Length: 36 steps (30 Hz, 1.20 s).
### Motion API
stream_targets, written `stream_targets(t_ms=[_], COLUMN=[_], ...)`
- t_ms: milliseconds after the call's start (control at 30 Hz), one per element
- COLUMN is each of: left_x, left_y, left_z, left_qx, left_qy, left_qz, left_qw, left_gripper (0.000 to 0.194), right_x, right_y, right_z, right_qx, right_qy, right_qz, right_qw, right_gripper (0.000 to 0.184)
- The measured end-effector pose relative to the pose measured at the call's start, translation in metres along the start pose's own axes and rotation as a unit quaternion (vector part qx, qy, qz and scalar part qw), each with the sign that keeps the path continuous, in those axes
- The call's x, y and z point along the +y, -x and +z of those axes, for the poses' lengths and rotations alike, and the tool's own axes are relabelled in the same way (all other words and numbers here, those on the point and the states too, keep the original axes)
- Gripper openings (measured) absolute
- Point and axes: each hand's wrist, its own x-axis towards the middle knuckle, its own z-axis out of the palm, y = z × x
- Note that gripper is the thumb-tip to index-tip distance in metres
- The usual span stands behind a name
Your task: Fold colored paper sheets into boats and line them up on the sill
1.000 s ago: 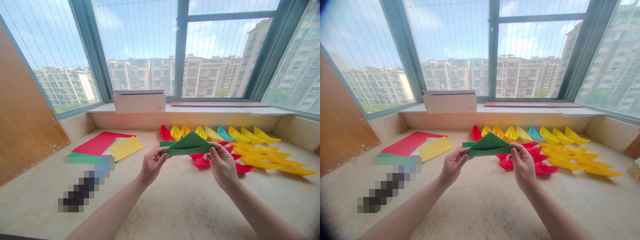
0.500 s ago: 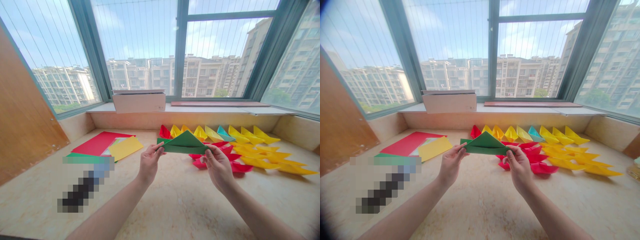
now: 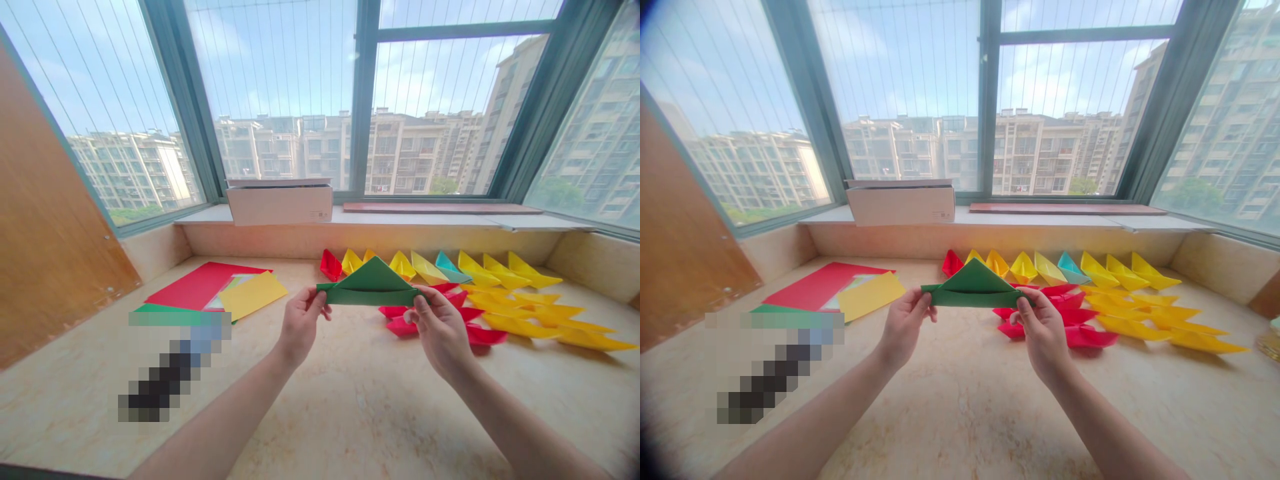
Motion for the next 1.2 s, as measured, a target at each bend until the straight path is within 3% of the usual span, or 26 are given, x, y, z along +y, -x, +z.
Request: stream_targets(t_ms=[100, 233, 533, 700, 833, 1000, 1200], left_x=[0.000, -0.002, -0.006, 0.000, 0.000, -0.005, -0.014], left_y=[0.001, 0.000, 0.002, 0.006, 0.004, 0.000, -0.003], left_z=[-0.005, -0.013, -0.021, -0.017, -0.013, -0.014, -0.017], left_qx=[-0.013, -0.009, -0.138, -0.161, -0.148, -0.140, -0.110], left_qy=[-0.104, -0.245, -0.369, -0.404, -0.395, -0.376, -0.432], left_qz=[0.080, 0.212, 0.323, 0.350, 0.359, 0.353, 0.313], left_qw=[0.991, 0.946, 0.861, 0.830, 0.833, 0.845, 0.839], left_gripper=[0.024, 0.026, 0.049, 0.060, 0.051, 0.043, 0.042], right_x=[-0.001, -0.004, -0.005, -0.003, -0.001, -0.003, 0.003], right_y=[-0.001, -0.001, -0.007, -0.008, -0.006, -0.004, -0.008], right_z=[0.000, 0.003, 0.000, -0.001, 0.001, 0.000, -0.011], right_qx=[0.002, 0.008, 0.087, 0.108, 0.093, 0.063, -0.025], right_qy=[-0.013, -0.037, -0.066, -0.047, -0.001, 0.098, 0.251], right_qz=[0.039, 0.115, 0.140, 0.133, 0.113, 0.029, -0.063], right_qw=[0.999, 0.993, 0.984, 0.984, 0.989, 0.993, 0.966], right_gripper=[0.025, 0.025, 0.026, 0.031, 0.038, 0.041, 0.051])
